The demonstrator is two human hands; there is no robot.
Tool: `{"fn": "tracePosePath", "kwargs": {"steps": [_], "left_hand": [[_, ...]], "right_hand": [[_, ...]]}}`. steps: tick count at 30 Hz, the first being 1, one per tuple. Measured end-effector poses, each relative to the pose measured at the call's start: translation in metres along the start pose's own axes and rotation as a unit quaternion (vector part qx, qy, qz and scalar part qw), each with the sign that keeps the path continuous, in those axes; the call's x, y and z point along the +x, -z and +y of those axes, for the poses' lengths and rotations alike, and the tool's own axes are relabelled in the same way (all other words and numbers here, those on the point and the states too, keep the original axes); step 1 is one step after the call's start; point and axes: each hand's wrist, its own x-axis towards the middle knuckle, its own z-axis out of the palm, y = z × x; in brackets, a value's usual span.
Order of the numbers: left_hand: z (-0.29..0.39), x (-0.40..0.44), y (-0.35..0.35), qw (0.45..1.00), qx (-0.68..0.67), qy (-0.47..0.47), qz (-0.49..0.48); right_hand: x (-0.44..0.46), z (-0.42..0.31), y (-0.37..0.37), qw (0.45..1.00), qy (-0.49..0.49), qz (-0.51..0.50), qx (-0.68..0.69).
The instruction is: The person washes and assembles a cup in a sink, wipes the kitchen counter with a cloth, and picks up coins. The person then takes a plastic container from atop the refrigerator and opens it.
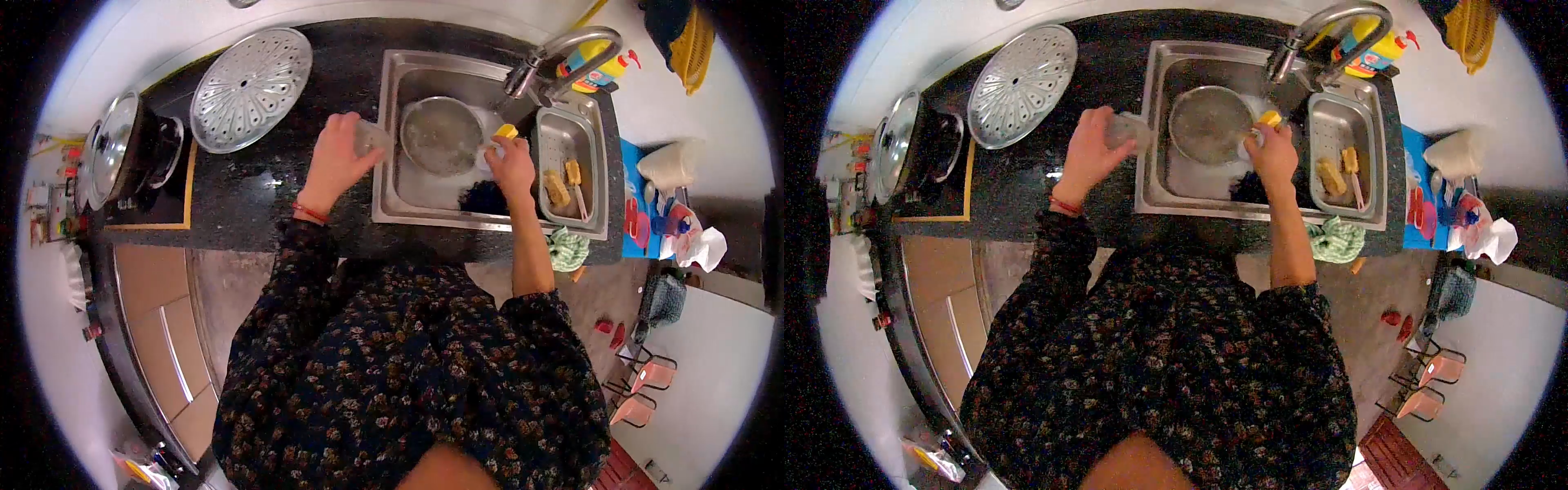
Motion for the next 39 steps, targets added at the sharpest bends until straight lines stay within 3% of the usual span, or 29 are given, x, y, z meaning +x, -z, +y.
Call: {"fn": "tracePosePath", "kwargs": {"steps": [2, 3, 4, 5, 8, 12, 16, 20, 25, 26, 28, 29, 32, 34, 36, 38, 39], "left_hand": [[-0.003, -0.005, 0.011, 0.984, -0.129, -0.029, 0.116], [-0.004, -0.003, 0.024, 0.962, -0.251, 0.034, 0.103], [0.001, -0.01, 0.041, 0.919, -0.371, 0.105, 0.079], [0.01, -0.014, 0.058, 0.898, -0.419, 0.101, 0.088], [0.001, -0.031, 0.06, 0.782, -0.599, 0.149, 0.085], [0.001, -0.061, 0.057, 0.668, -0.723, 0.163, 0.06], [0.006, -0.088, 0.05, 0.643, -0.737, 0.193, 0.076], [0.023, -0.107, 0.047, 0.656, -0.714, 0.214, 0.121], [0.039, -0.13, 0.037, 0.616, -0.73, 0.224, 0.194], [0.044, -0.136, 0.036, 0.601, -0.736, 0.228, 0.213], [0.047, -0.149, 0.034, 0.589, -0.741, 0.221, 0.237], [0.049, -0.155, 0.033, 0.582, -0.744, 0.215, 0.249], [0.059, -0.167, 0.032, 0.579, -0.731, 0.22, 0.285], [0.064, -0.172, 0.03, 0.591, -0.723, 0.214, 0.287], [0.068, -0.175, 0.03, 0.6, -0.714, 0.213, 0.291], [0.072, -0.178, 0.031, 0.605, -0.705, 0.217, 0.3], [0.072, -0.181, 0.033, 0.607, -0.704, 0.211, 0.302]], "right_hand": [[0.001, 0.008, -0.016, 0.957, -0.03, 0.03, 0.288], [0.007, -0.004, -0.005, 0.883, -0.135, 0.006, 0.449], [0.002, -0.02, 0.016, 0.771, -0.247, -0.028, 0.587], [0.004, -0.041, 0.032, 0.687, -0.287, 0.029, 0.667], [0.016, -0.072, 0.066, 0.494, -0.23, 0.042, 0.838], [0.021, -0.126, 0.097, 0.332, -0.169, 0.014, 0.928], [0.022, -0.18, 0.101, 0.452, -0.122, 0.042, 0.883], [0.013, -0.21, 0.093, 0.483, -0.059, -0.032, 0.873], [0.003, -0.211, 0.1, 0.472, -0.094, -0.052, 0.875], [0.006, -0.202, 0.099, 0.455, -0.053, -0.071, 0.886], [0.017, -0.189, 0.099, 0.411, -0.06, -0.101, 0.904], [0.017, -0.184, 0.099, 0.413, -0.015, -0.121, 0.902], [0.017, -0.184, 0.097, 0.416, -0.025, -0.207, 0.885], [-0.001, -0.199, 0.104, 0.493, -0.065, -0.212, 0.842], [-0.009, -0.204, 0.093, 0.464, -0.024, -0.273, 0.842], [-0.017, -0.208, 0.083, 0.385, -0.023, -0.349, 0.854], [-0.024, -0.217, 0.079, 0.431, -0.022, -0.322, 0.842]]}}
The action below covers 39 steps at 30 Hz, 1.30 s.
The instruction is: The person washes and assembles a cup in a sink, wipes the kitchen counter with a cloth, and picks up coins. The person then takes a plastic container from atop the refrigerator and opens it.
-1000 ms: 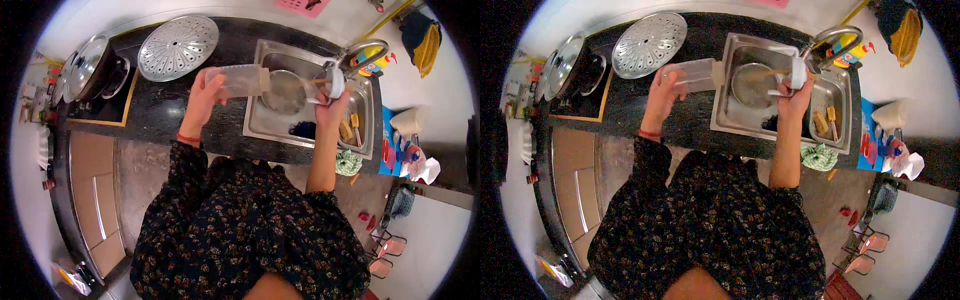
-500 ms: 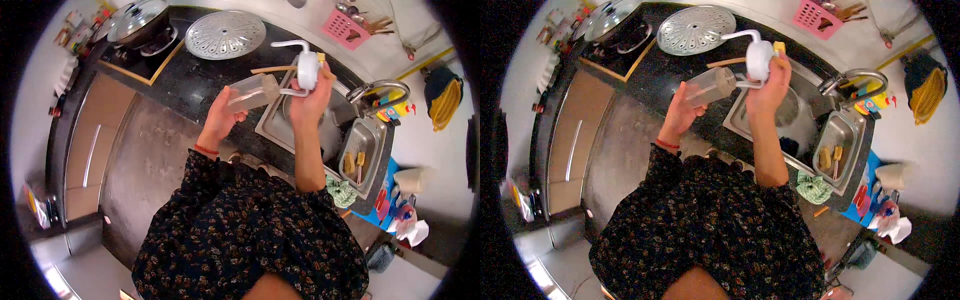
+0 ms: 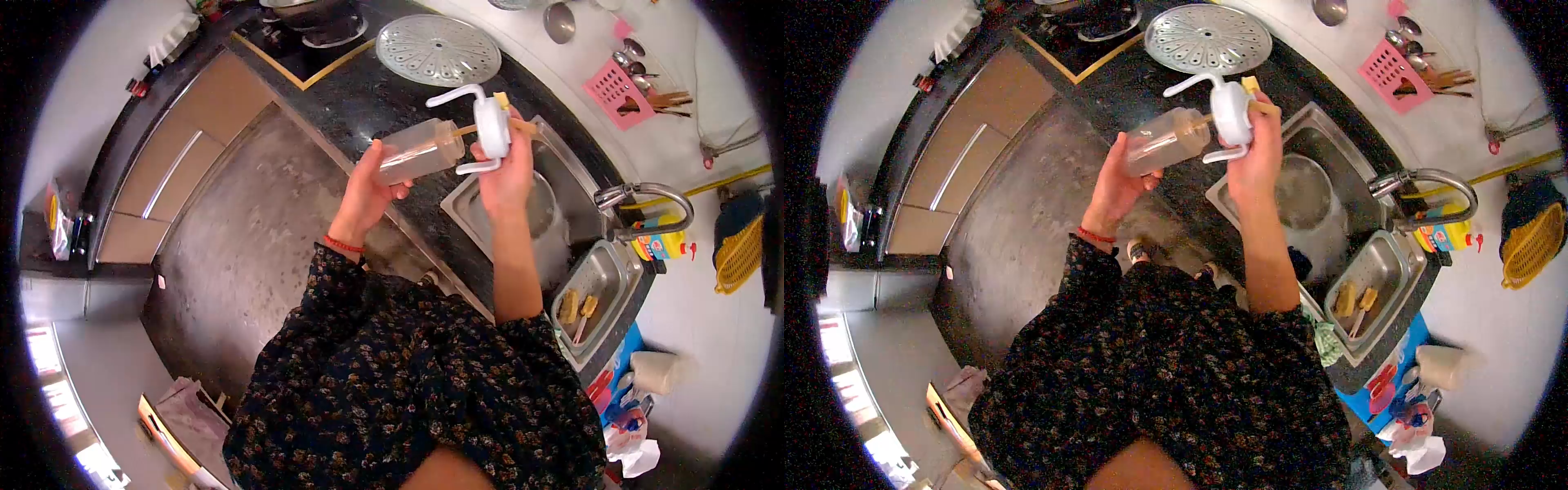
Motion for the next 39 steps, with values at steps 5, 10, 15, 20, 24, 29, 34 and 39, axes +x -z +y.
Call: {"fn": "tracePosePath", "kwargs": {"steps": [5, 10, 15, 20, 24, 29, 34, 39], "left_hand": [[0.017, -0.009, 0.009, 0.999, -0.005, -0.052, -0.005], [0.039, -0.017, 0.035, 0.995, -0.017, -0.099, 0.003], [0.057, -0.03, 0.058, 0.99, -0.042, -0.131, 0.027], [0.064, -0.037, 0.061, 0.985, -0.077, -0.151, -0.011], [0.064, -0.037, 0.063, 0.98, -0.057, -0.188, -0.016], [0.062, -0.035, 0.067, 0.896, 0.309, -0.316, 0.055], [0.071, -0.04, 0.065, 0.925, 0.29, -0.243, 0.03], [0.093, -0.05, 0.059, 0.998, -0.04, -0.057, -0.009]], "right_hand": [[-0.002, 0.044, -0.018, 0.996, -0.023, -0.065, -0.047], [-0.008, 0.052, -0.058, 0.977, -0.126, -0.171, -0.023], [0.007, 0.066, -0.073, 0.935, -0.062, -0.246, -0.246], [0.004, 0.074, -0.092, 0.929, -0.026, -0.277, -0.243], [0.003, 0.076, -0.101, 0.934, -0.053, -0.243, -0.256], [0.012, 0.086, -0.088, 0.944, -0.142, -0.176, -0.239], [0.008, 0.086, -0.092, 0.951, -0.139, -0.168, -0.221], [0.003, 0.085, -0.091, 0.942, -0.101, -0.193, -0.255]]}}
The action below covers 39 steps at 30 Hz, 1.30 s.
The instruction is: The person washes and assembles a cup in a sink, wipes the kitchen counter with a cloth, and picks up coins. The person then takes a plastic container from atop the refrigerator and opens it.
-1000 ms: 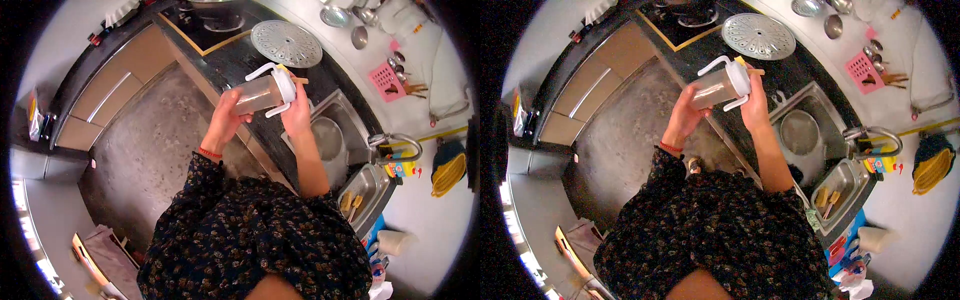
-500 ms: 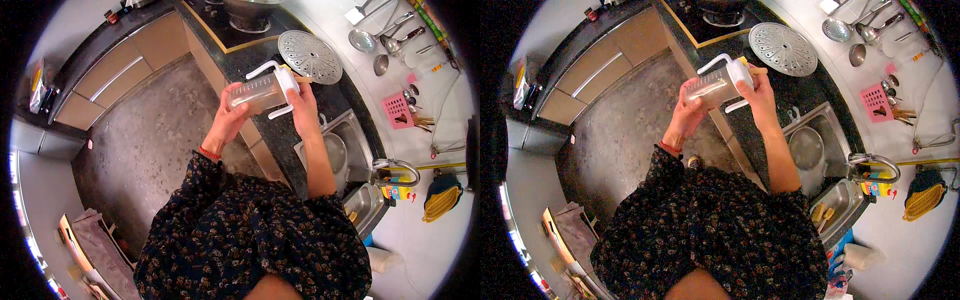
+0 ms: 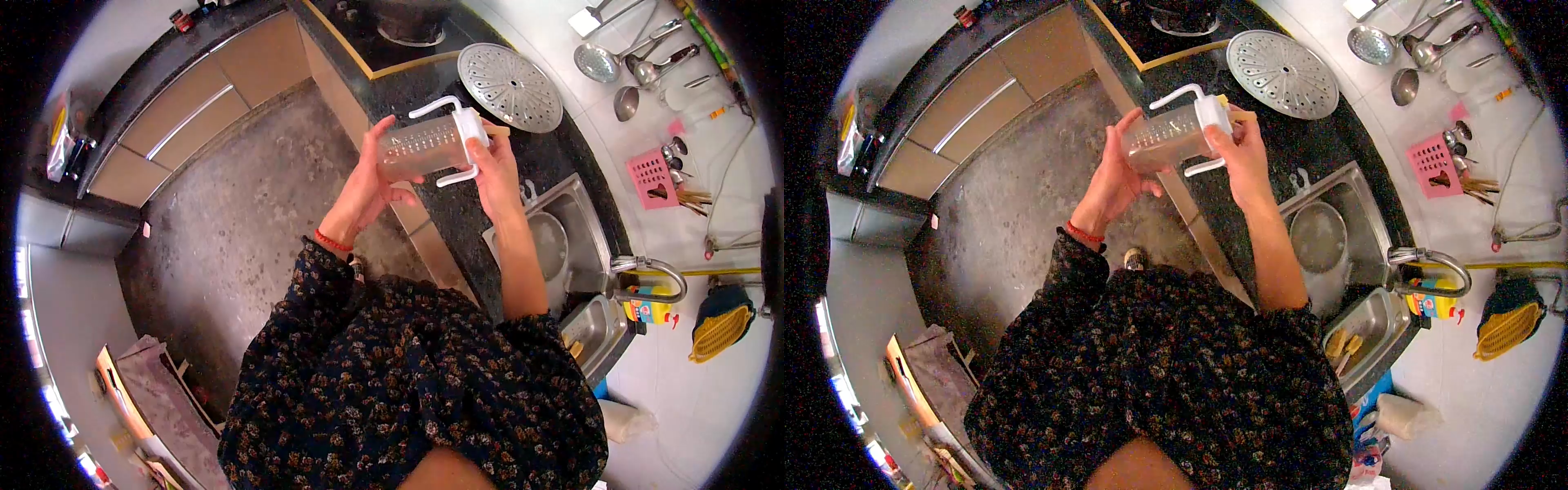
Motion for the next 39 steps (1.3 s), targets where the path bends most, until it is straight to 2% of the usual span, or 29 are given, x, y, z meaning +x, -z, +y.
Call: {"fn": "tracePosePath", "kwargs": {"steps": [3, 4, 6, 7, 9, 11, 13, 14, 15, 18, 21, 24, 27, 30, 31, 33, 36, 38, 39], "left_hand": [[-0.014, 0.005, 0.01, 0.997, 0.014, -0.048, 0.05], [-0.02, 0.006, 0.014, 0.988, 0.107, -0.108, 0.039], [-0.026, 0.003, 0.013, 0.931, 0.29, -0.221, 0.015], [-0.022, 0.0, 0.009, 0.866, 0.418, -0.276, 0.007], [-0.01, -0.006, -0.002, 0.676, 0.641, -0.364, -0.009], [-0.015, -0.009, -0.004, 0.721, 0.608, -0.333, 0.017], [-0.019, -0.009, -0.005, 0.855, 0.451, -0.255, 0.033], [-0.022, -0.008, -0.007, 0.937, 0.294, -0.185, 0.036], [-0.024, -0.008, -0.007, 0.985, 0.126, -0.108, 0.038], [-0.015, -0.006, 0.002, 0.997, 0.048, 0.025, 0.053], [-0.01, -0.007, 0.005, 0.992, 0.097, 0.064, 0.047], [-0.01, -0.007, 0.006, 0.983, 0.156, 0.085, 0.053], [-0.021, -0.006, 0.005, 0.986, 0.147, -0.014, 0.079], [-0.027, -0.004, 0.007, 0.91, 0.374, -0.169, 0.06], [-0.026, -0.003, 0.005, 0.831, 0.496, -0.244, 0.059], [-0.021, -0.004, -0.001, 0.609, 0.698, -0.374, 0.052], [-0.028, -0.002, -0.002, 0.708, 0.586, -0.387, 0.071], [-0.031, -0.003, -0.009, 0.891, 0.348, -0.28, 0.078], [-0.03, -0.003, -0.013, 0.95, 0.214, -0.215, 0.079]], "right_hand": [[-0.002, 0.004, -0.008, 0.999, 0.032, 0.008, 0.008], [-0.002, 0.004, -0.007, 1.0, -0.001, 0.012, 0.025], [-0.002, 0.003, -0.002, 0.996, -0.068, 0.018, 0.061], [0.0, 0.005, 0.001, 0.99, -0.082, -0.002, 0.112], [0.002, 0.008, 0.006, 0.971, -0.109, -0.042, 0.21], [0.002, 0.01, 0.005, 0.972, -0.1, -0.021, 0.213], [0.001, 0.011, 0.002, 0.977, -0.083, -0.009, 0.195], [0.0, 0.011, 0.0, 0.982, -0.069, -0.007, 0.174], [0.0, 0.011, -0.002, 0.987, -0.055, -0.005, 0.152], [-0.002, 0.015, -0.006, 0.996, -0.006, 0.0, 0.084], [0.0, 0.017, -0.004, 0.999, 0.014, 0.0, 0.036], [-0.002, 0.013, -0.005, 0.999, 0.002, 0.003, 0.048], [0.0, 0.012, -0.002, 0.997, -0.026, 0.007, 0.071], [0.002, 0.017, 0.005, 0.992, -0.071, 0.021, 0.098], [0.004, 0.022, 0.011, 0.99, -0.082, 0.011, 0.118], [0.003, 0.024, 0.014, 0.986, -0.102, 0.003, 0.134], [-0.001, 0.022, 0.013, 0.979, -0.12, 0.005, 0.165], [-0.001, 0.02, 0.014, 0.964, -0.121, -0.002, 0.237], [-0.001, 0.019, 0.012, 0.973, -0.092, 0.004, 0.213]]}}
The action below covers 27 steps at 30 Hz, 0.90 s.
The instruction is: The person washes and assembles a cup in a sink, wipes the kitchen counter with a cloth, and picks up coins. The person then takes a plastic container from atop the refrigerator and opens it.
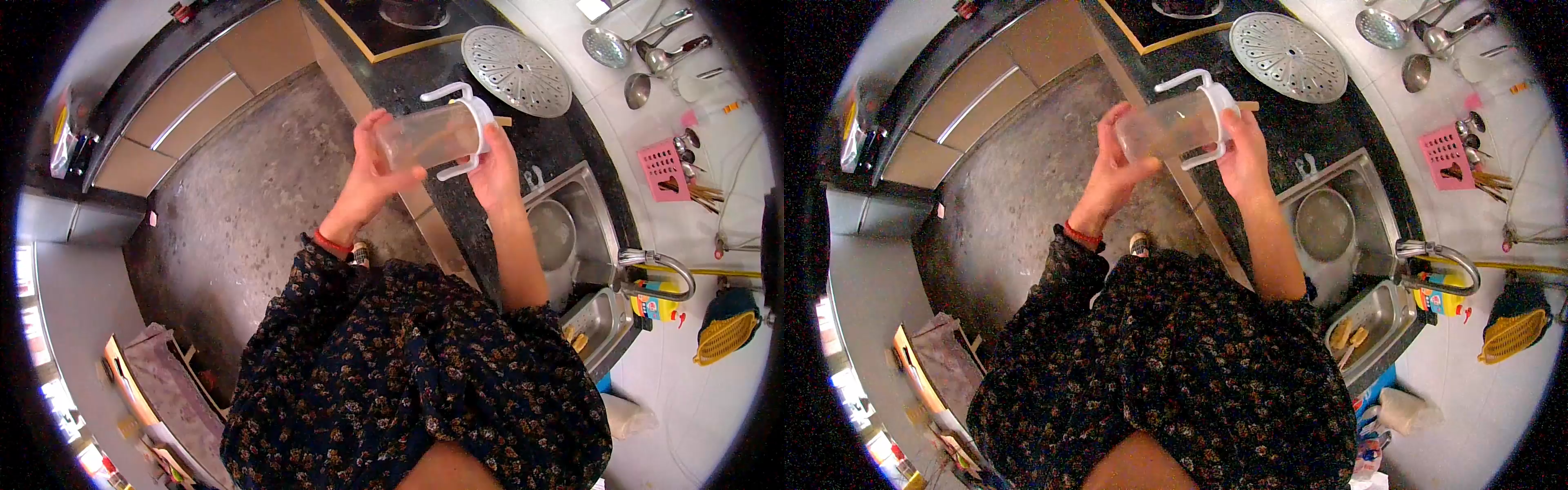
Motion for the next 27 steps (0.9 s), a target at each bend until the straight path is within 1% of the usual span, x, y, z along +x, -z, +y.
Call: {"fn": "tracePosePath", "kwargs": {"steps": [1, 2, 3, 5, 6, 9, 10, 11, 12, 15, 18, 19, 20, 21, 22, 25, 26, 27], "left_hand": [[0.006, 0.003, 0.0, 0.987, -0.114, 0.108, -0.014], [0.014, 0.006, 0.003, 0.95, -0.224, 0.214, -0.029], [0.02, 0.008, 0.007, 0.89, -0.329, 0.313, -0.043], [0.011, 0.009, 0.022, 0.912, -0.241, 0.316, -0.102], [0.007, 0.009, 0.025, 0.918, -0.197, 0.318, -0.13], [-0.004, 0.005, 0.015, 0.977, -0.062, 0.193, -0.062], [-0.005, 0.006, 0.011, 0.991, 0.096, 0.066, -0.069], [-0.005, 0.007, 0.007, 0.963, 0.25, -0.065, -0.074], [-0.005, 0.009, 0.004, 0.896, 0.393, -0.194, -0.074], [-0.012, 0.007, -0.002, 0.926, 0.324, -0.192, -0.037], [-0.017, 0.008, -0.005, 0.949, 0.251, -0.191, -0.003], [-0.016, 0.01, -0.005, 0.993, 0.101, -0.063, 0.0], [-0.01, 0.013, -0.002, 0.996, -0.051, 0.071, 0.003], [-0.004, 0.017, 0.002, 0.959, -0.2, 0.202, 0.006], [0.003, 0.021, 0.007, 0.93, -0.214, 0.292, -0.072], [0.0, 0.016, 0.006, 0.887, -0.192, 0.388, -0.161], [-0.005, 0.016, 0.008, 0.89, -0.216, 0.369, -0.155], [-0.005, 0.015, 0.007, 0.921, -0.167, 0.324, -0.139]], "right_hand": [[0.0, 0.0, -0.004, 0.999, 0.031, 0.001, -0.024], [0.001, -0.001, -0.006, 0.997, 0.062, 0.003, -0.048], [0.001, -0.002, -0.005, 0.995, 0.072, -0.012, -0.067], [0.003, -0.003, 0.0, 0.989, 0.091, -0.039, -0.106], [0.001, -0.004, -0.001, 0.99, 0.082, -0.035, -0.105], [0.004, -0.007, 0.0, 0.992, 0.075, -0.029, -0.1], [0.004, -0.007, 0.001, 0.993, 0.064, -0.022, -0.093], [0.004, -0.007, 0.003, 0.995, 0.054, -0.016, -0.086], [0.004, -0.007, 0.004, 0.996, 0.043, -0.01, -0.079], [0.004, -0.008, 0.008, 0.996, 0.004, 0.001, -0.084], [0.005, -0.006, 0.011, 0.99, 0.055, -0.013, -0.126], [0.004, -0.006, 0.009, 0.987, 0.074, -0.012, -0.143], [0.003, -0.009, 0.009, 0.988, 0.076, -0.025, -0.135], [0.002, -0.011, 0.008, 0.983, 0.101, -0.033, -0.151], [0.002, -0.011, 0.007, 0.977, 0.125, -0.041, -0.167], [0.003, -0.013, 0.009, 0.96, 0.171, -0.068, -0.212], [0.002, -0.014, 0.011, 0.954, 0.179, -0.076, -0.226], [0.002, -0.014, 0.013, 0.956, 0.18, -0.077, -0.218]]}}
